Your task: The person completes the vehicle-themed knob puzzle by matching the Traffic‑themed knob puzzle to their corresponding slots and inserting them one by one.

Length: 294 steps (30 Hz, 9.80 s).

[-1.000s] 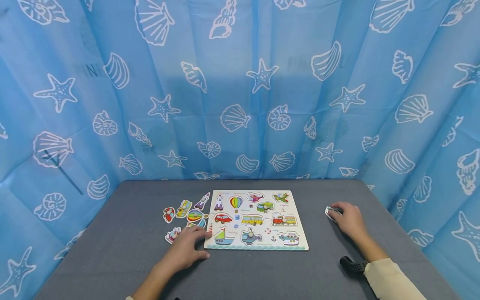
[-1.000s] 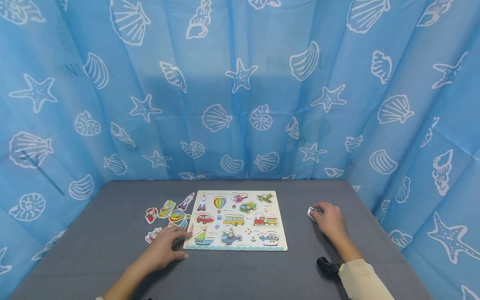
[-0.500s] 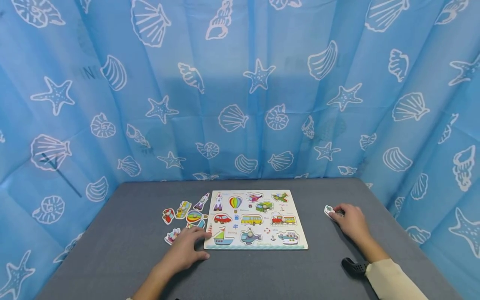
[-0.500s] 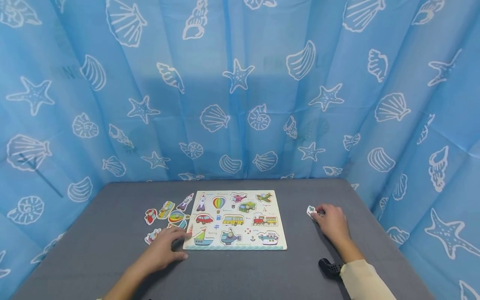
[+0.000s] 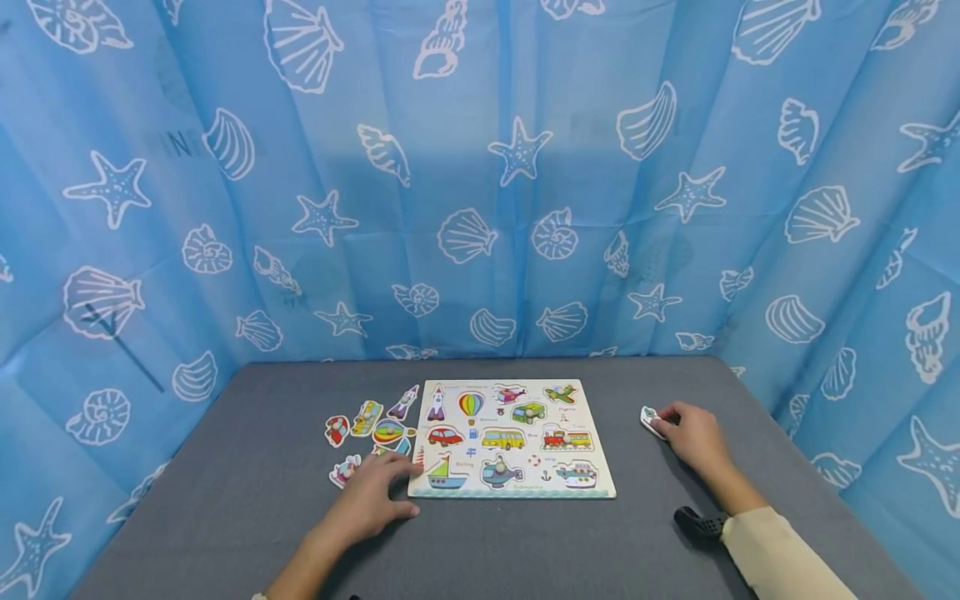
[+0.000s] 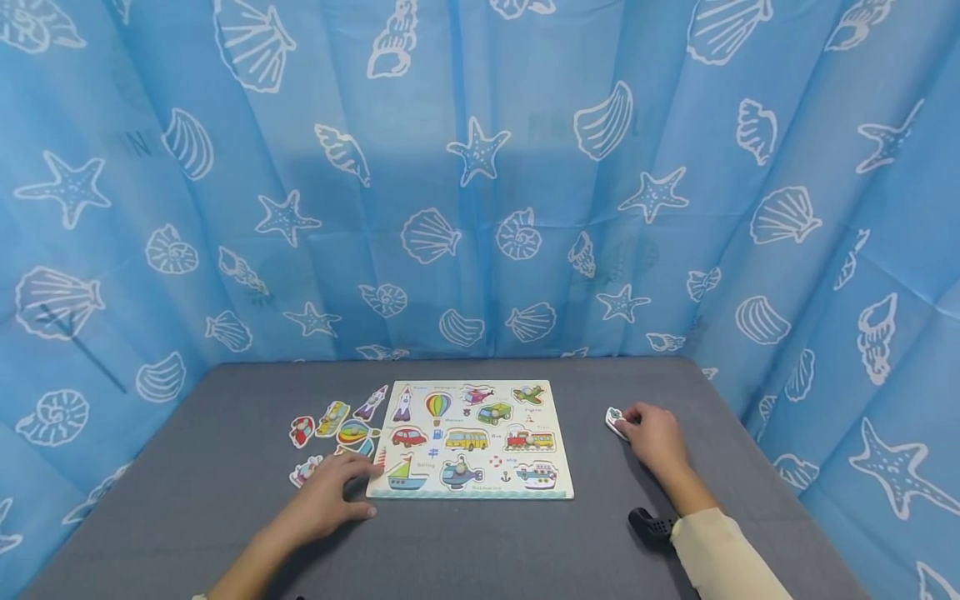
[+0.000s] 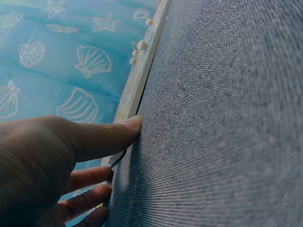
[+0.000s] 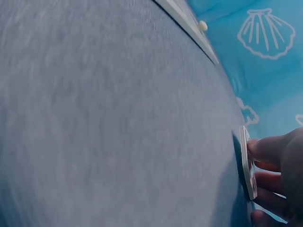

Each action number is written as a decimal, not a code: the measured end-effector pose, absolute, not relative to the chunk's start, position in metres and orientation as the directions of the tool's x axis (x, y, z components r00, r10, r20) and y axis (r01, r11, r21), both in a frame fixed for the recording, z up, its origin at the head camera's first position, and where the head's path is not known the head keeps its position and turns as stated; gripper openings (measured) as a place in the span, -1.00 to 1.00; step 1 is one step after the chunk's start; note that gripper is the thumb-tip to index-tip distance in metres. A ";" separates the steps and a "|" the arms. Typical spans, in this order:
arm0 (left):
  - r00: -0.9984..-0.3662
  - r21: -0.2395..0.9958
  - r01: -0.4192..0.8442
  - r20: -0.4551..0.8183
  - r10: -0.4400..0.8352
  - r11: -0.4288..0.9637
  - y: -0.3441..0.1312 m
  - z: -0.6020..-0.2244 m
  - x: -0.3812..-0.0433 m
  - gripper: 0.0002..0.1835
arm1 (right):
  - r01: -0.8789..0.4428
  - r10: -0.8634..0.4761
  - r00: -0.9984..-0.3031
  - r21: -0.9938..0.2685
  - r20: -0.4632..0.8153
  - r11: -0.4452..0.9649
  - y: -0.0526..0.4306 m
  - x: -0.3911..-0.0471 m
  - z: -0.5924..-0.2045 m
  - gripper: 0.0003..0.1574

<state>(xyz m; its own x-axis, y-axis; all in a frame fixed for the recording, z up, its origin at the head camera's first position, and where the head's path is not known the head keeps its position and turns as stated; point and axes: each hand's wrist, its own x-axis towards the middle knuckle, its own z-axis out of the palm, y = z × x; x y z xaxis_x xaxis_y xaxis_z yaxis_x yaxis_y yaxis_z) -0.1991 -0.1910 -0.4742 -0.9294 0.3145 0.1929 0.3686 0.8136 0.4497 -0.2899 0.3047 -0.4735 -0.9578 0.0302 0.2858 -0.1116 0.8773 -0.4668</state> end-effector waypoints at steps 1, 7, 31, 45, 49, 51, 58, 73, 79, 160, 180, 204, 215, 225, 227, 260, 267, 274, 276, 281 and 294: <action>-0.930 0.449 0.367 0.192 0.313 0.815 -0.191 -0.474 -0.199 -0.48 | -0.112 0.029 -0.958 -0.468 0.284 0.876 0.303 -0.290 -0.473 -0.80; -0.936 0.458 0.352 0.174 0.306 0.817 -0.191 -0.473 -0.199 -0.48 | -0.145 0.006 -0.956 -0.492 0.293 0.858 0.288 -0.290 -0.470 -0.81; -0.936 0.458 0.352 0.175 0.305 0.816 -0.192 -0.473 -0.200 -0.49 | -0.211 -0.046 -0.961 -0.616 0.272 0.759 0.225 -0.278 -0.464 -0.86; -0.936 0.464 0.352 0.179 0.303 0.813 -0.191 -0.473 -0.199 -0.49 | -0.292 -0.105 -0.942 -0.621 0.320 0.727 0.207 -0.265 -0.465 -0.91; -0.933 0.457 0.361 0.189 0.308 0.813 -0.191 -0.473 -0.199 -0.49 | -0.306 -0.138 -0.942 -0.616 0.306 0.725 0.203 -0.262 -0.465 -0.92; -0.932 0.455 0.363 0.187 0.311 0.813 -0.191 -0.474 -0.200 -0.49 | -0.307 -0.151 -0.944 -0.616 0.293 0.725 0.201 -0.259 -0.465 -0.92; -0.929 0.458 0.371 0.192 0.318 0.808 -0.192 -0.475 -0.200 -0.48 | -0.339 -0.197 -0.936 -0.603 0.291 0.722 0.197 -0.247 -0.467 -0.87; -0.931 0.456 0.366 0.197 0.309 0.812 -0.192 -0.475 -0.200 -0.48 | -0.494 -0.318 -0.863 -0.521 0.393 0.696 0.196 -0.231 -0.477 -0.76; -0.934 0.457 0.356 0.194 0.299 0.815 -0.192 -0.474 -0.199 -0.47 | -0.479 -0.314 -0.873 -0.535 0.374 0.696 0.195 -0.227 -0.477 -0.79; -0.927 0.534 0.370 0.158 0.340 0.760 -0.205 -0.476 -0.209 -0.56 | -0.363 -0.299 -0.931 -0.590 0.208 0.721 0.220 -0.287 -0.486 -0.52; -0.935 0.539 0.326 0.304 0.182 0.776 -0.222 -0.458 -0.294 -0.91 | -0.362 -0.277 -0.932 -0.574 0.233 0.735 0.220 -0.283 -0.482 -0.52; -0.999 0.455 0.047 0.042 0.031 0.889 -0.213 -0.449 -0.340 -0.77 | -0.370 -0.273 -0.928 -0.560 0.252 0.741 0.220 -0.283 -0.482 -0.54; -1.000 0.462 0.015 -0.009 0.022 0.887 -0.207 -0.449 -0.345 -0.89 | -0.377 -0.273 -0.925 -0.546 0.266 0.748 0.219 -0.283 -0.486 -0.55; -1.000 0.497 0.016 0.028 0.002 0.867 -0.203 -0.445 -0.343 -0.86 | -0.341 -0.263 -0.940 -0.545 0.219 0.766 0.220 -0.283 -0.487 -0.52; -0.997 0.498 0.045 0.077 0.007 0.866 -0.200 -0.444 -0.343 -0.82 | -0.339 -0.261 -0.940 -0.542 0.218 0.769 0.220 -0.283 -0.486 -0.52; -0.962 0.390 0.196 0.256 0.099 0.900 -0.163 -0.457 -0.338 -0.80 | -0.335 -0.253 -0.942 -0.540 0.222 0.772 0.217 -0.281 -0.486 -0.52; -0.967 0.371 0.187 0.231 0.105 0.910 -0.159 -0.452 -0.337 -0.84 | -0.342 -0.258 -0.939 -0.528 0.229 0.777 0.219 -0.283 -0.486 -0.52; -0.981 0.362 0.158 0.160 0.106 0.919 -0.154 -0.450 -0.337 -0.85 | -0.339 -0.259 -0.940 -0.523 0.222 0.782 0.219 -0.282 -0.487 -0.53; -0.984 0.351 0.152 0.144 0.108 0.924 -0.153 -0.449 -0.337 -0.85 | -0.339 -0.260 -0.940 -0.523 0.221 0.782 0.219 -0.282 -0.487 -0.53; -0.984 0.335 0.148 0.142 0.106 0.930 -0.152 -0.451 -0.337 -0.85 | -0.349 -0.263 -0.936 -0.526 0.233 0.776 0.219 -0.282 -0.487 -0.53; -0.978 0.323 0.194 0.140 0.156 0.926 -0.157 -0.459 -0.333 -0.75 | -0.368 -0.272 -0.928 -0.522 0.253 0.769 0.219 -0.282 -0.486 -0.53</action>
<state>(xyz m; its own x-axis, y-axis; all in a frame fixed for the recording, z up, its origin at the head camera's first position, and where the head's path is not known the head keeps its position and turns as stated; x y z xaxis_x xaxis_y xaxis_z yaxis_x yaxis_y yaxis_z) -0.3334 -0.1566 -0.4592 -0.9778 0.1561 0.1398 0.1941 0.9263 0.3230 -0.2815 0.2187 -0.4861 -0.9283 -0.2719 0.2535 -0.3680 0.7693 -0.5223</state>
